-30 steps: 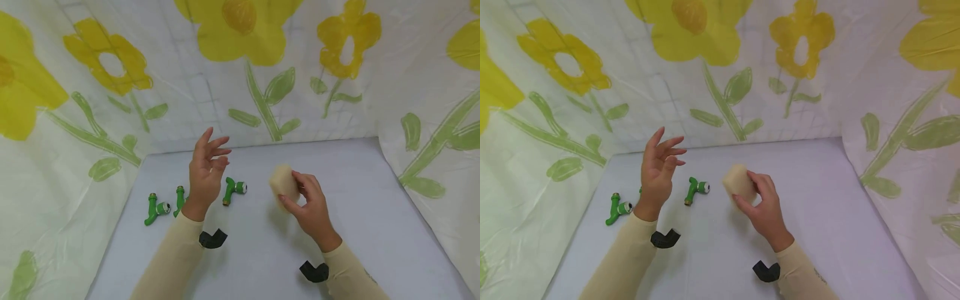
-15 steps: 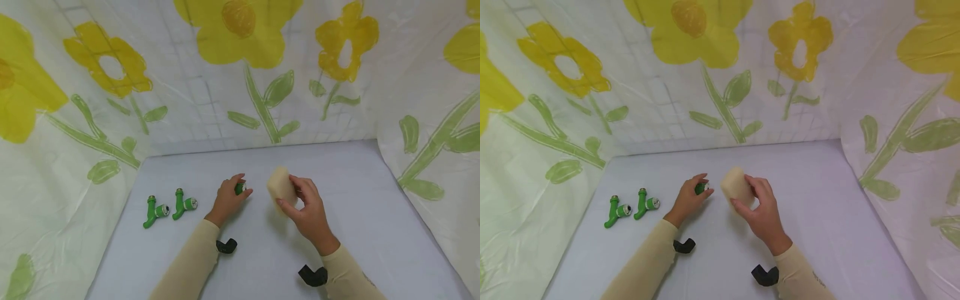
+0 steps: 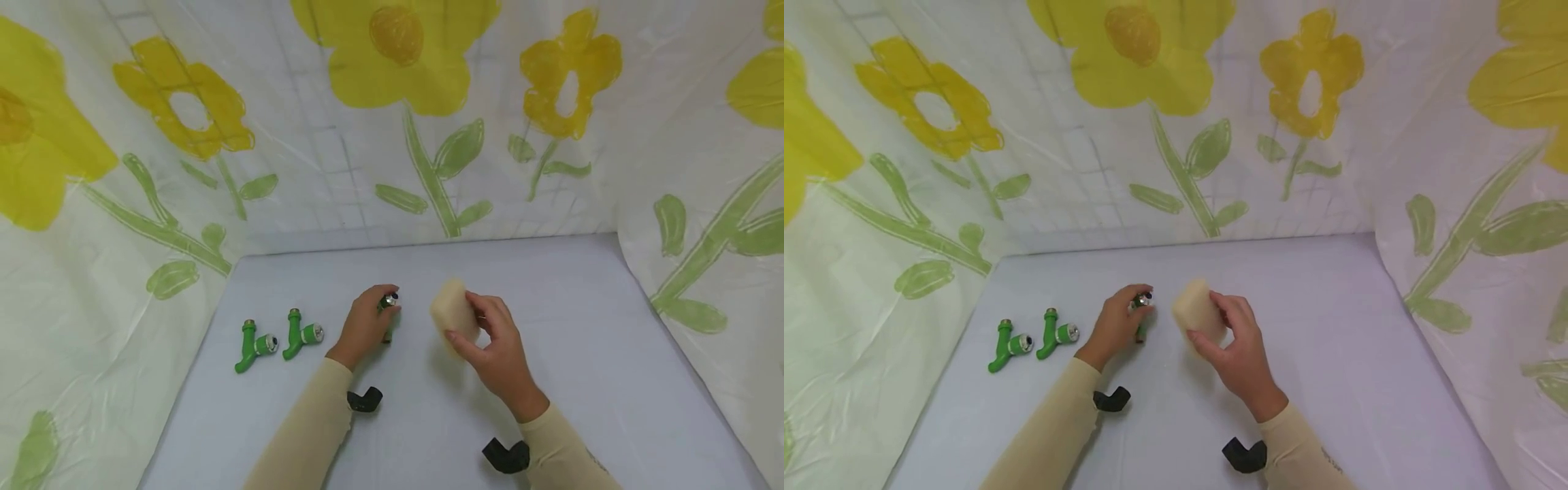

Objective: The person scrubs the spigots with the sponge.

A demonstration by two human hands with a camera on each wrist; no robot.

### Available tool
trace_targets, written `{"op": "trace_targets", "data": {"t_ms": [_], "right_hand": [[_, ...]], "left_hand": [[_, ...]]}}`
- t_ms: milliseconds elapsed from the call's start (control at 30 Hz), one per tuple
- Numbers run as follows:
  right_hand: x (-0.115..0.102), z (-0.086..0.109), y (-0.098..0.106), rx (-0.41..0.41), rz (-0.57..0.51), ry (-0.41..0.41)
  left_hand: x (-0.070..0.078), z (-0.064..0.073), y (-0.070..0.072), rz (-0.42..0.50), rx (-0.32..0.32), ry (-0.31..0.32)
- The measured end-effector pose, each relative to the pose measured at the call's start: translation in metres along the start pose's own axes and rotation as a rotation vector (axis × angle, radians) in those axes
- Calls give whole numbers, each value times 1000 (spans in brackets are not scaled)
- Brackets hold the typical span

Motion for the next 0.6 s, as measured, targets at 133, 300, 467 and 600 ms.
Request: {"op": "trace_targets", "data": {"t_ms": [133,300,467,600], "right_hand": [[-7,-1,-9,-19,-13,10],[-20,0,-25,-89,-2,60],[-28,2,-33,-99,-10,123],[-28,2,-33,-93,3,147]], "left_hand": [[20,1,25,319,88,82],[54,7,41,708,51,48],[79,17,47,873,-4,13],[84,24,46,851,-5,46]]}}
Point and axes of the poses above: each hand's wrist, its own z-axis away from the middle knuckle, its own y-axis out of the back of the hand, x = y × z, the point moved 5 cm from there along -z, towards the middle knuckle, and after that the axes turned 6 degrees about x, right-handed, at the moved point
